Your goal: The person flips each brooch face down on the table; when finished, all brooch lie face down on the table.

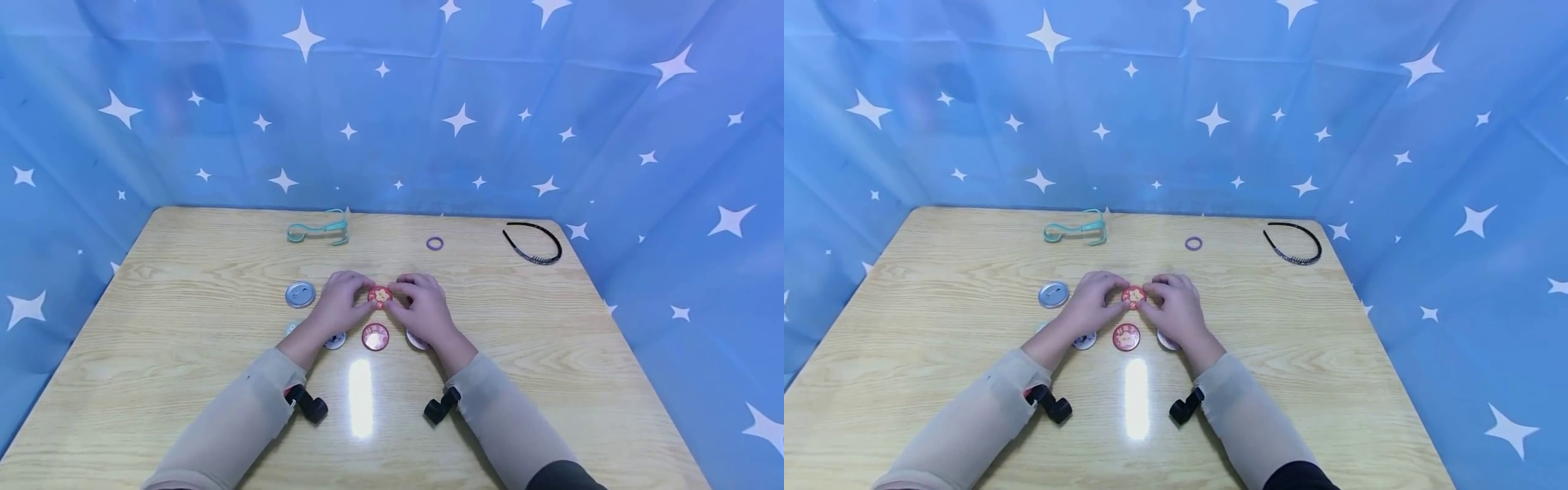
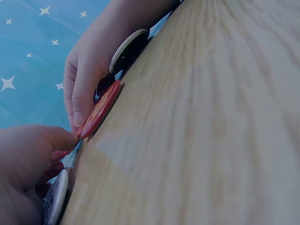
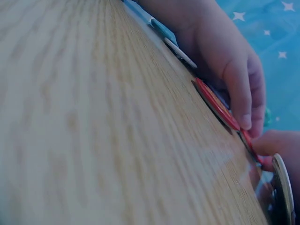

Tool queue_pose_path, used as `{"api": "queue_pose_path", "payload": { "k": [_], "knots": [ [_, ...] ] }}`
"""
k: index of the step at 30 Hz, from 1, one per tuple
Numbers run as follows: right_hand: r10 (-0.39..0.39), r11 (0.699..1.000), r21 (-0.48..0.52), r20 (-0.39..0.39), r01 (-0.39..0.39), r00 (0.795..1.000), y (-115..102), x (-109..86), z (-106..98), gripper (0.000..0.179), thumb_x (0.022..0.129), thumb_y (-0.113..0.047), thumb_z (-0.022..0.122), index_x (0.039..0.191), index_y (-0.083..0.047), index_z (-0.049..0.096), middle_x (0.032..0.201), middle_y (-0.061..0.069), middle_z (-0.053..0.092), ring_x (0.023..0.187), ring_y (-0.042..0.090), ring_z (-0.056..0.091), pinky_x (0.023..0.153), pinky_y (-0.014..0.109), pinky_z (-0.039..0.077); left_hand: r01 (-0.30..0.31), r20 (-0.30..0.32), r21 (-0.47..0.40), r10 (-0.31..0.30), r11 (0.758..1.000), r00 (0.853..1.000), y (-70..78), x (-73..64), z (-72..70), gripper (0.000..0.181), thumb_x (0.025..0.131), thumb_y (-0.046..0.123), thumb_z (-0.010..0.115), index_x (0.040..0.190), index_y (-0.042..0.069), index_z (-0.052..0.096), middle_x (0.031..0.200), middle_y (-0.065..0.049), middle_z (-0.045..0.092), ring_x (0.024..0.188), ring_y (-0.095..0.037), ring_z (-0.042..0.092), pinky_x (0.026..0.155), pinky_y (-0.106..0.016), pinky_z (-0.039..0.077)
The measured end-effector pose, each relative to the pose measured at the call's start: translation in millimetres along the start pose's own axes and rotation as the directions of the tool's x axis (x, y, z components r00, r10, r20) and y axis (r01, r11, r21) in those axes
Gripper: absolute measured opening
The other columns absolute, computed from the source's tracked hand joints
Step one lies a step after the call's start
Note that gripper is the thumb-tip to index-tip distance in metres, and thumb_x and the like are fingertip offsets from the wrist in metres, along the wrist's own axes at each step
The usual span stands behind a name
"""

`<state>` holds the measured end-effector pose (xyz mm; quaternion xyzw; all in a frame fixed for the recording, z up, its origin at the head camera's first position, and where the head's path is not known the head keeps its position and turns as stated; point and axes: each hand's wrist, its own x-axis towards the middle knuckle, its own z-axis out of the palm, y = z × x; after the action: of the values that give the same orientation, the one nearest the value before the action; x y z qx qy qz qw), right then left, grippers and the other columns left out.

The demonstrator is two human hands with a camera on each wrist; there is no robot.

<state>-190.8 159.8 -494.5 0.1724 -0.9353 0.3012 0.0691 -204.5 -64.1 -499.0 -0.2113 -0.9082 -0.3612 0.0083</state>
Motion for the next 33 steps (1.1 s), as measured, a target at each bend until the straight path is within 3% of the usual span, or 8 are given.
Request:
{"api": "queue_pose_path", "payload": {
  "k": [9,15,21,26,33],
  "knots": [
    [-0.005,1.0,-0.009,-0.003,0.005,1.0,0.6,-0.5,0.8,0.04,0.093,-0.037,0.084,0.124,-0.013,0.08,0.137,0.01,0.067,0.134,0.034,0.051,0.114,0.056,0.034,0.015,0.006,-0.001,-0.015,1.0,1.0,-0.6,-0.3,2.0,0.04,0.097,0.027,0.08,0.132,0.009,0.073,0.133,-0.009,0.067,0.134,-0.031,0.05,0.117,-0.05,0.035],
    [-0.013,1.0,0.006,-0.023,0.013,1.0,1.7,-0.8,1.6,0.038,0.092,-0.036,0.086,0.122,-0.014,0.081,0.133,0.011,0.068,0.13,0.036,0.052,0.112,0.056,0.036,-0.001,-0.026,-0.019,0.001,1.0,1.0,-1.7,-0.2,3.9,0.038,0.095,0.025,0.084,0.129,0.011,0.075,0.11,-0.002,0.069,0.116,-0.025,0.054,0.105,-0.046,0.041],
    [-0.024,0.998,0.054,-0.054,0.027,0.998,3.2,0.1,3.7,0.036,0.087,-0.029,0.091,0.118,-0.014,0.081,0.108,0.002,0.073,0.117,0.029,0.056,0.105,0.051,0.039,-0.012,-0.037,-0.074,0.009,0.997,0.999,-2.4,1.4,4.2,0.037,0.091,0.017,0.086,0.125,0.012,0.074,0.082,0.008,0.061,0.103,-0.021,0.054,0.1,-0.043,0.04],
    [-0.022,0.991,0.13,-0.047,0.028,0.999,2.3,1.5,4.1,0.029,0.088,-0.02,0.091,0.113,-0.011,0.082,0.082,-0.008,0.068,0.104,0.024,0.059,0.099,0.046,0.044,0.015,-0.032,-0.094,-0.018,0.995,0.999,-2.0,1.0,4.3,0.038,0.091,0.016,0.086,0.127,0.013,0.072,0.081,0.01,0.062,0.105,-0.022,0.053,0.097,-0.043,0.041],
    [0.037,0.984,0.174,-0.014,-0.034,0.999,3.3,2.3,5.7,0.025,0.09,-0.02,0.089,0.113,-0.014,0.081,0.079,-0.012,0.067,0.108,0.019,0.059,0.096,0.04,0.048,0.03,-0.034,-0.098,-0.034,0.995,0.999,-0.8,0.1,4.2,0.037,0.092,0.016,0.086,0.126,0.014,0.072,0.081,0.009,0.062,0.105,-0.022,0.053,0.096,-0.042,0.042]
  ]
}}
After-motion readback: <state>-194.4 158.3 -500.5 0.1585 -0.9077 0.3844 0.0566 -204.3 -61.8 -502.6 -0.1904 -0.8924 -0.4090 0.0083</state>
